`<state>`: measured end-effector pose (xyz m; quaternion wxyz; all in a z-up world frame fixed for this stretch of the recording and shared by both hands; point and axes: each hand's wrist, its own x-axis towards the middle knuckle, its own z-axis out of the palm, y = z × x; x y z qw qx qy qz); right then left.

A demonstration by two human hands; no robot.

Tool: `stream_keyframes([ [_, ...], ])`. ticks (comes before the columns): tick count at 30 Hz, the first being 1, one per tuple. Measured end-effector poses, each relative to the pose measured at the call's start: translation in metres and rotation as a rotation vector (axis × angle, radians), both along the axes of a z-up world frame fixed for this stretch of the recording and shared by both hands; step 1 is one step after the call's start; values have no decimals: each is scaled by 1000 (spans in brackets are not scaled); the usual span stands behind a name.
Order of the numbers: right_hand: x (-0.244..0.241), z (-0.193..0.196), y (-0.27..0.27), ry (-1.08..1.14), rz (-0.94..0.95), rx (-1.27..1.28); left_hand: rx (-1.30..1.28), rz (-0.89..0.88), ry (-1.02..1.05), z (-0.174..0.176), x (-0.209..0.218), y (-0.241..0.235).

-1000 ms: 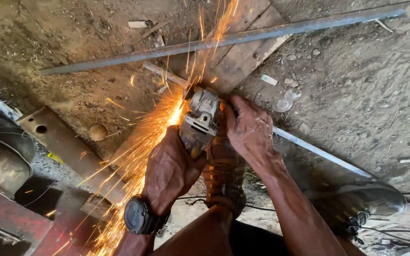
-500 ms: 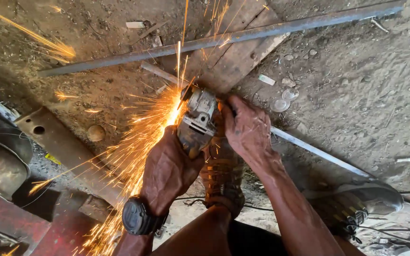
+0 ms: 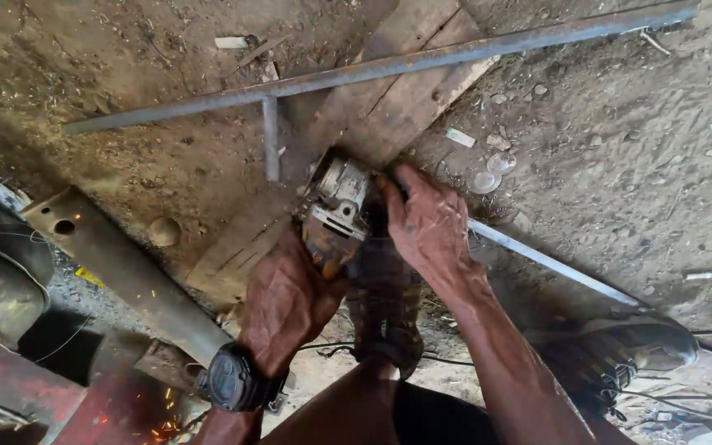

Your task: The person uses an angle grinder to cut a long metal rod into several short pieces. The person repeatedly positions the rod, cuts it, and sets the cut pieces aside on a wooden board on the ground.

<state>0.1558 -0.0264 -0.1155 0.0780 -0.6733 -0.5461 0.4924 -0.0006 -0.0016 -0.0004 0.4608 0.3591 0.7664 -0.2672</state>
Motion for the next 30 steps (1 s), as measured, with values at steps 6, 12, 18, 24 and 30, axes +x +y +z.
stream_keyframes([
  [6, 2, 4, 4, 14, -7, -67, -43, 20, 13, 21, 7, 11],
  [12, 10, -4, 2, 0, 100, 35, 78, 71, -35, 28, -36, -50],
  [18, 32, -14, -11, -97, 201, 209, 246, 72, -108, 30, -66, -79],
  [24, 53, -8, -17, -168, 381, 175, 335, 64, -131, 31, -78, -100],
  [30, 60, -1, -20, -103, 377, 347, 450, 88, -199, 30, -94, -115],
])
